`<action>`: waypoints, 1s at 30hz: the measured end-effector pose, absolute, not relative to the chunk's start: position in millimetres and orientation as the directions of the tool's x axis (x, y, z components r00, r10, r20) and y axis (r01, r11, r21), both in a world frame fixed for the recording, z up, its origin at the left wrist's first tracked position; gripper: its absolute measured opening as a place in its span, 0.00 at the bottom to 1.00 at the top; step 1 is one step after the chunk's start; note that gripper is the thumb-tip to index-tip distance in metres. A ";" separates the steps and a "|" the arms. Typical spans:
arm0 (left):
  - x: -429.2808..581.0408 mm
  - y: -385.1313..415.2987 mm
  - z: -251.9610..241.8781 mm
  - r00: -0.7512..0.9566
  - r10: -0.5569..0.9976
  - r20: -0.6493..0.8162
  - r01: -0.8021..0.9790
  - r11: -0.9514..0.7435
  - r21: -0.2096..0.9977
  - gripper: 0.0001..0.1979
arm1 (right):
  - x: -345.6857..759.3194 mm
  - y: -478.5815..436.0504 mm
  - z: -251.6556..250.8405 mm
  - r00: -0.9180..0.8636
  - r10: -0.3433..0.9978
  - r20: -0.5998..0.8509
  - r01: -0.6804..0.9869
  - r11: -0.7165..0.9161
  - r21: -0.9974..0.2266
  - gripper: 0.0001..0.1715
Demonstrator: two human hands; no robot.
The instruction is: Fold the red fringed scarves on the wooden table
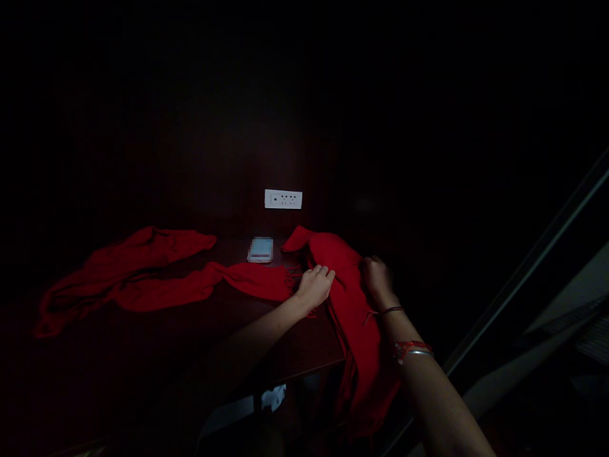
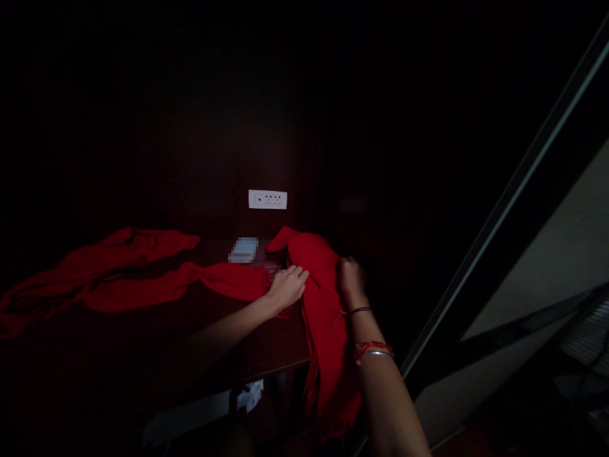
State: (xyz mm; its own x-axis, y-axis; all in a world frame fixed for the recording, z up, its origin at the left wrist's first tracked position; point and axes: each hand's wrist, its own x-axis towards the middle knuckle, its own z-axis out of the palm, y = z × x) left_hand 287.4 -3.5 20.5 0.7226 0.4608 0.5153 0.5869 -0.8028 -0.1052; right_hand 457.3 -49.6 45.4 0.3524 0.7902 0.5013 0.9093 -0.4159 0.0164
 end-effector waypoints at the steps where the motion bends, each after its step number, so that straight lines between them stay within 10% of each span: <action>1: 285.4 -4.5 21.0 0.722 0.463 0.514 0.585 -0.805 -0.098 0.08 | 456.6 -50.5 47.9 0.362 0.786 0.502 0.906 -0.424 0.011 0.18; 12: 166.0 28.9 26.9 0.743 0.430 0.512 0.587 -0.786 -0.192 0.10 | 357.3 -17.5 94.6 0.085 0.825 0.559 0.994 -0.107 0.008 0.15; 22: 36.9 95.3 -3.9 0.288 0.751 0.595 0.900 -0.424 0.099 0.18 | 237.6 53.8 22.4 -0.131 0.954 0.270 0.964 0.186 -0.189 0.19; 30: 45.8 93.9 2.2 0.457 0.732 0.505 0.775 -0.607 0.178 0.12 | 241.4 55.7 14.3 -0.141 0.981 0.137 0.960 0.169 -0.225 0.14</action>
State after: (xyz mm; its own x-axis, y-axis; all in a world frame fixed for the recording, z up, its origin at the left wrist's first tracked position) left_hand 45.8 93.9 2.2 0.4572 0.7321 0.5050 0.7749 -0.6066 0.1779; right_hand 241.4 55.7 14.3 -0.1405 0.9805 0.1373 0.9596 0.1691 -0.2249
